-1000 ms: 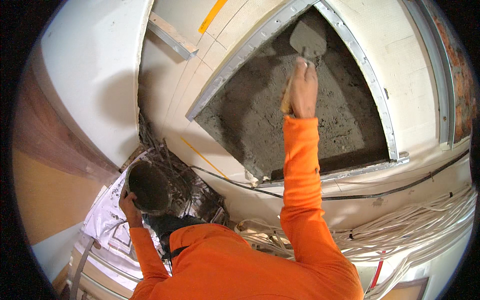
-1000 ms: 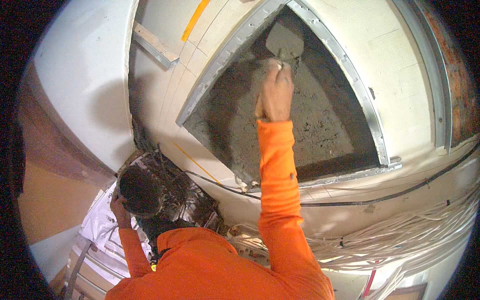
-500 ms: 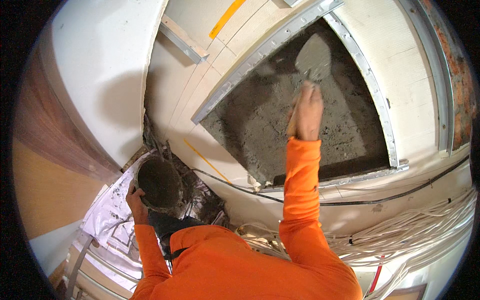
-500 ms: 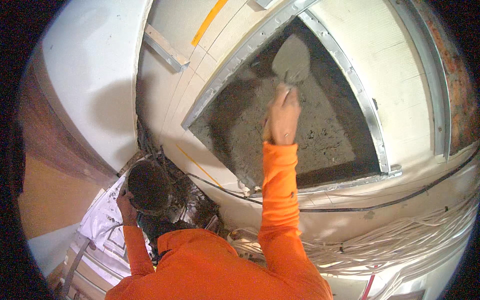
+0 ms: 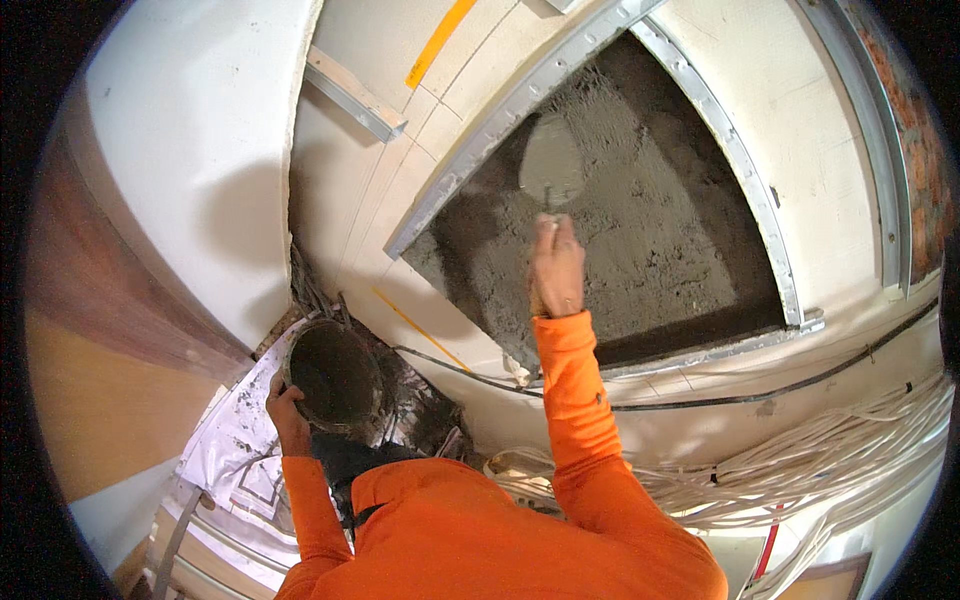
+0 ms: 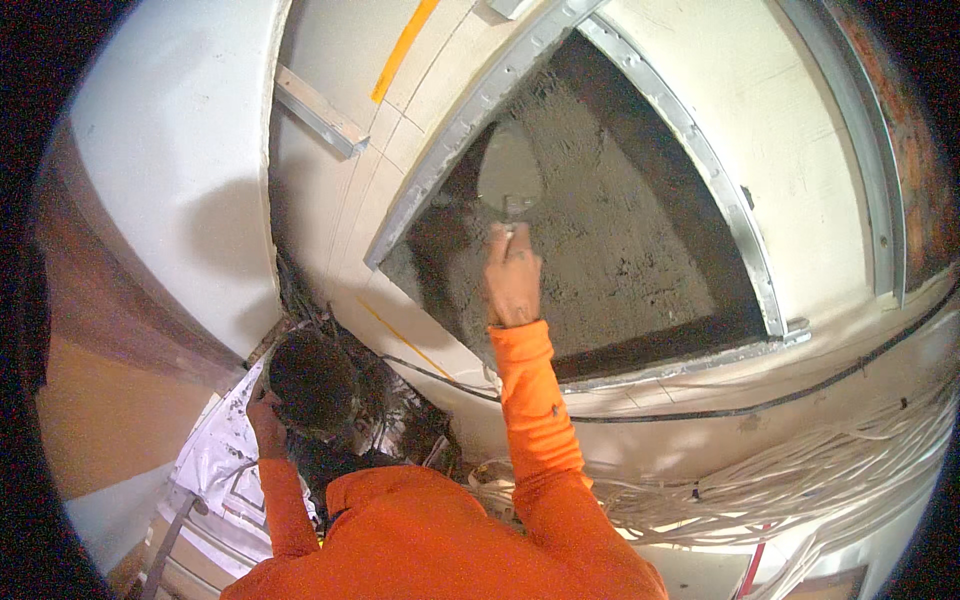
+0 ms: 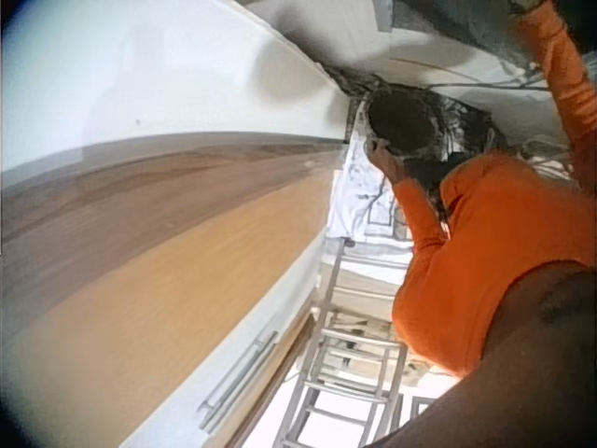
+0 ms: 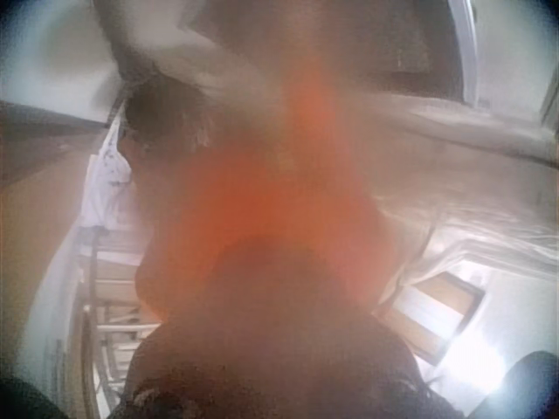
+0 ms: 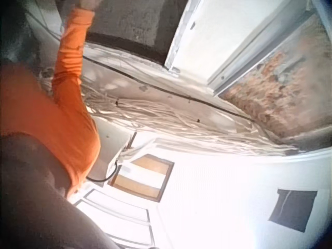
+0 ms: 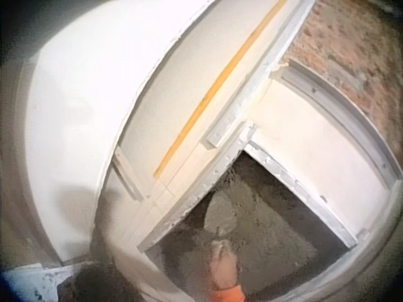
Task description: The person scoops cement from a bucket with a trowel and applies it to a recessed wall opening, smoothing the surface repeatedly. The person briefly uses a tape measure to check dimensions before resuming application.
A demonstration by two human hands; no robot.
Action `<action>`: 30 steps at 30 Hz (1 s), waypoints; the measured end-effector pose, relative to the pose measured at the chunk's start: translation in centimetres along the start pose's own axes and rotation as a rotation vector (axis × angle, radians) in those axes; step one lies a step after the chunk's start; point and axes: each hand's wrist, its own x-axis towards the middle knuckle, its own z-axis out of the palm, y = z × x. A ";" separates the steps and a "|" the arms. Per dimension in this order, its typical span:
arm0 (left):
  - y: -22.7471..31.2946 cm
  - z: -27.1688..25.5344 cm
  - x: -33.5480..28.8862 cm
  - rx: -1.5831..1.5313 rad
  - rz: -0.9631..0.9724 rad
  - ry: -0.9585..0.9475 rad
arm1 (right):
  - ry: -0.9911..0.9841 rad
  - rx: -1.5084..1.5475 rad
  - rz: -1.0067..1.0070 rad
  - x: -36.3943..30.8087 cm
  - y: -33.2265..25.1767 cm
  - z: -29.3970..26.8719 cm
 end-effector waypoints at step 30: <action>4.7 1.0 -1.2 -0.014 -0.009 -0.089 | 0.191 -0.608 -0.039 3.1 0.0 -12.8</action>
